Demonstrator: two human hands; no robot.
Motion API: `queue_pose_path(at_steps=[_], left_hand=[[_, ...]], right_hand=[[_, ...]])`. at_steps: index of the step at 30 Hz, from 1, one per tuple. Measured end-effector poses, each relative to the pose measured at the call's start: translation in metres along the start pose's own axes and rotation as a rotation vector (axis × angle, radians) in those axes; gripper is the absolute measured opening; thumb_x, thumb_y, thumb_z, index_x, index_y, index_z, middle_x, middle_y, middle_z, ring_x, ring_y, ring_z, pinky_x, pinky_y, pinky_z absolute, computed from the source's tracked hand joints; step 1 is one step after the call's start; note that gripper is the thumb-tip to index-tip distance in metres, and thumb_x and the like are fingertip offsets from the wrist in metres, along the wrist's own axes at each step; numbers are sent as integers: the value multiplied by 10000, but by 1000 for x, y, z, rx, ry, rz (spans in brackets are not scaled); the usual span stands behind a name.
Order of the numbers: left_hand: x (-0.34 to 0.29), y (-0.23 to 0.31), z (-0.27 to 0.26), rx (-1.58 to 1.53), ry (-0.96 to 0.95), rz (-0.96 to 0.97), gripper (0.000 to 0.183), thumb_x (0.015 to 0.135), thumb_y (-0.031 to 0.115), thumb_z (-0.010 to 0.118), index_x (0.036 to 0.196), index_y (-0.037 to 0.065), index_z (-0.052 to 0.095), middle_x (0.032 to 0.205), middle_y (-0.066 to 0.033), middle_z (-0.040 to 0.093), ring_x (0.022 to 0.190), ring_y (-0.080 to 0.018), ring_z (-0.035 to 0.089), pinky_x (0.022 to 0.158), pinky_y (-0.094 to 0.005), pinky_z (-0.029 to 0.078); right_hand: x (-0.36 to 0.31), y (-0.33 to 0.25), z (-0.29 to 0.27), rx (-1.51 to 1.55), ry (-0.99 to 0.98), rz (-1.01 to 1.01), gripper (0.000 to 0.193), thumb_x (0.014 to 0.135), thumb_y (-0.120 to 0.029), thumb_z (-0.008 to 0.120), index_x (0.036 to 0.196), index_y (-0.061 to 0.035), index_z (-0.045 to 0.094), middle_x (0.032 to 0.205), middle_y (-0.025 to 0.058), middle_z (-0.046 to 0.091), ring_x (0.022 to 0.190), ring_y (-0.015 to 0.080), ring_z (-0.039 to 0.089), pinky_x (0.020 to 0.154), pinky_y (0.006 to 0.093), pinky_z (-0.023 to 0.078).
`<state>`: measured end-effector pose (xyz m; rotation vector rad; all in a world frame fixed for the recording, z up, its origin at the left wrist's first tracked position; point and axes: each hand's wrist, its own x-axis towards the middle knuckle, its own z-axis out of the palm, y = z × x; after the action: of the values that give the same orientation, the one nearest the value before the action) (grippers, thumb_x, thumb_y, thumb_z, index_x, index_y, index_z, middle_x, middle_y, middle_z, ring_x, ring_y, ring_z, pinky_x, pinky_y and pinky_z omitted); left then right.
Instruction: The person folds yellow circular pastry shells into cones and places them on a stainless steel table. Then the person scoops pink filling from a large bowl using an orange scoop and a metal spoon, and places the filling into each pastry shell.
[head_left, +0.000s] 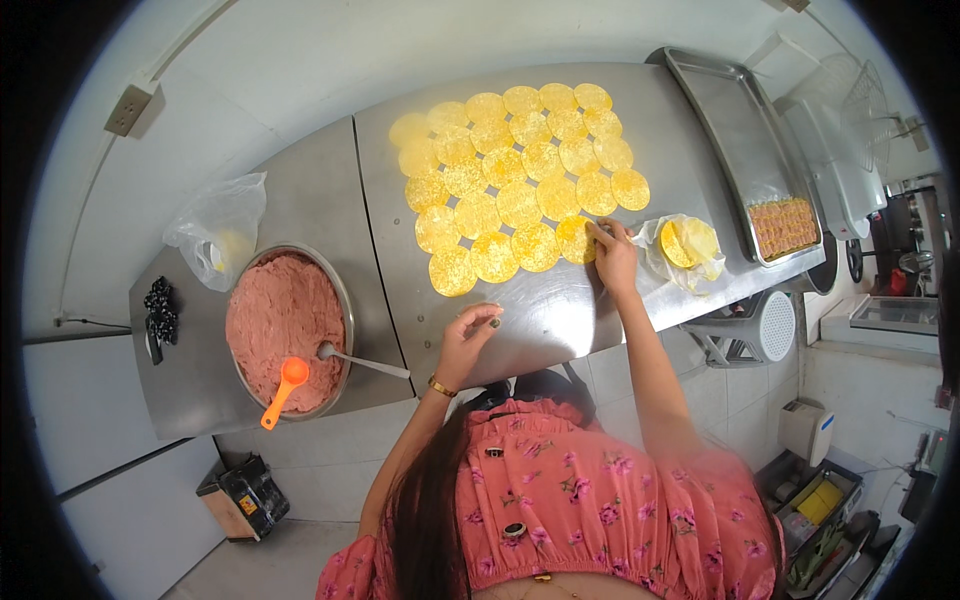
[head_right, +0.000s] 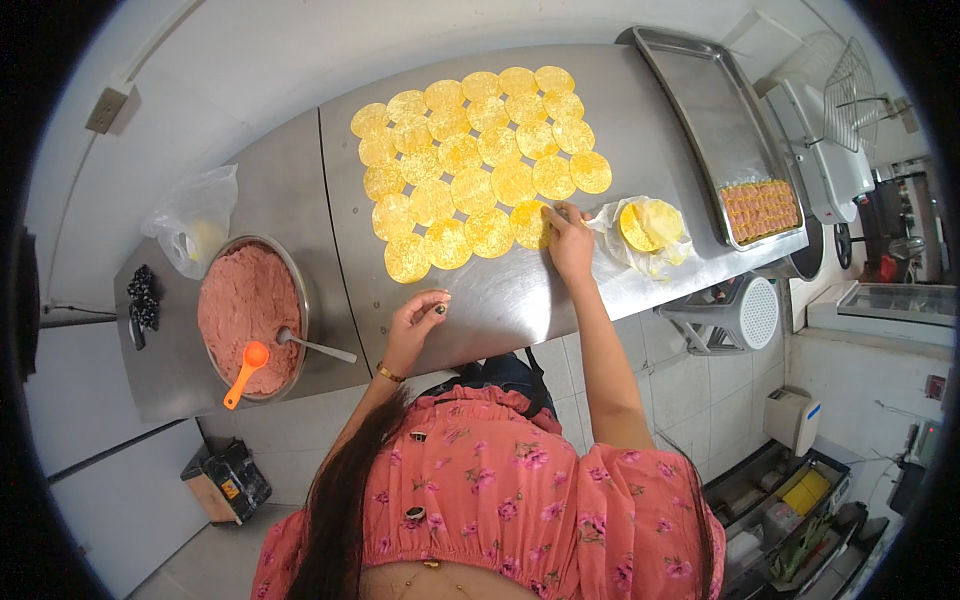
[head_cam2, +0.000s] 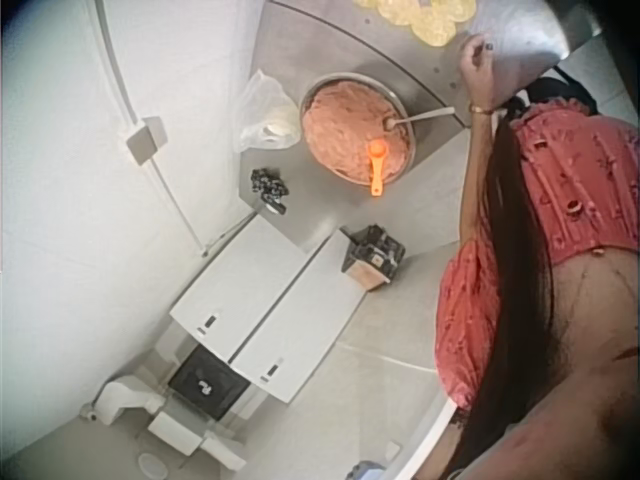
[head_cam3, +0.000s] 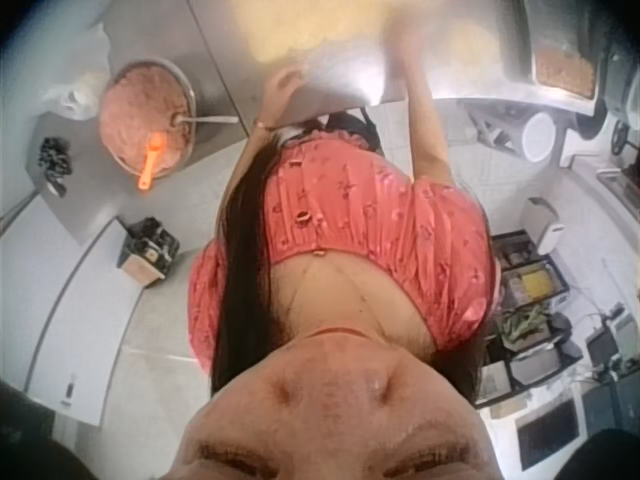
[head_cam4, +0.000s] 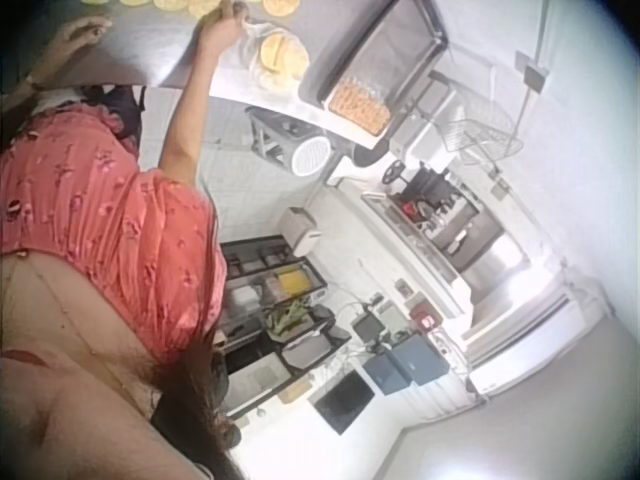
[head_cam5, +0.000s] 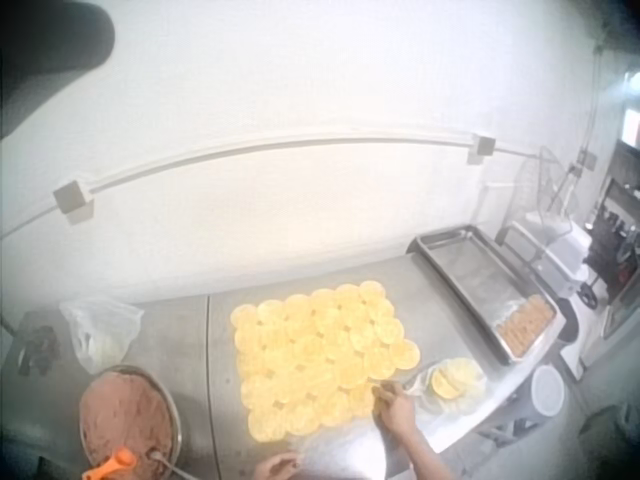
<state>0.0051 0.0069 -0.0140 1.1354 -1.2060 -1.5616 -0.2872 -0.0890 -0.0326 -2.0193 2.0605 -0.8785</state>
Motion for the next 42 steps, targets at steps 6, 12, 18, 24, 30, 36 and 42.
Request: queue_pose_path(at_steps=[6,12,18,24,30,36,42], left_hand=[[-5,0,3,-28,-9,-8,191,893,86,582,1070,21,610,1144,-37,568,949,-97,549,808,-245,469],[-14,9,-1,-125,45,-101,186,875,28,577,1056,19,621,1109,-44,591,956,-86,547,832,-226,441],[-19,10,2,-159,46,-166,198,880,28,570,1073,1,608,1081,-24,597,911,-71,545,797,-216,449],[-24,3,8,-120,-37,-127,200,890,46,564,1081,7,609,1045,-19,603,909,-72,538,792,-211,448],[-36,-5,6,-142,-79,-160,212,902,101,569,1094,16,599,1065,-23,600,953,-100,563,820,-250,473],[-39,-7,17,-123,-58,-168,211,901,103,570,1091,16,600,1060,-26,608,949,-95,563,816,-249,476],[-11,4,65,-123,-19,-190,218,900,78,551,1102,9,600,1056,-25,617,905,-79,548,802,-221,460]], right_hand=[[2,-13,-9,-18,30,-44,351,743,13,556,1049,-114,671,1075,85,607,957,303,570,824,390,465],[-8,-22,-48,216,178,-13,294,733,8,582,1010,-68,640,1028,116,602,946,306,570,809,388,462],[-10,35,-98,-165,176,164,238,722,-49,647,958,-30,633,1026,123,604,941,307,567,822,379,460],[-18,69,-104,-355,95,67,349,698,-107,688,1032,-46,604,1113,100,594,1003,311,566,849,381,468],[-18,104,-118,-396,147,132,328,708,-88,669,1031,-61,617,1131,77,602,991,297,580,836,382,484],[-11,139,-140,-236,91,148,266,688,-103,700,953,-82,698,1056,57,646,966,258,600,844,351,481],[-4,158,-150,35,78,260,164,743,-93,686,902,-62,711,968,71,683,913,253,636,833,321,485]])
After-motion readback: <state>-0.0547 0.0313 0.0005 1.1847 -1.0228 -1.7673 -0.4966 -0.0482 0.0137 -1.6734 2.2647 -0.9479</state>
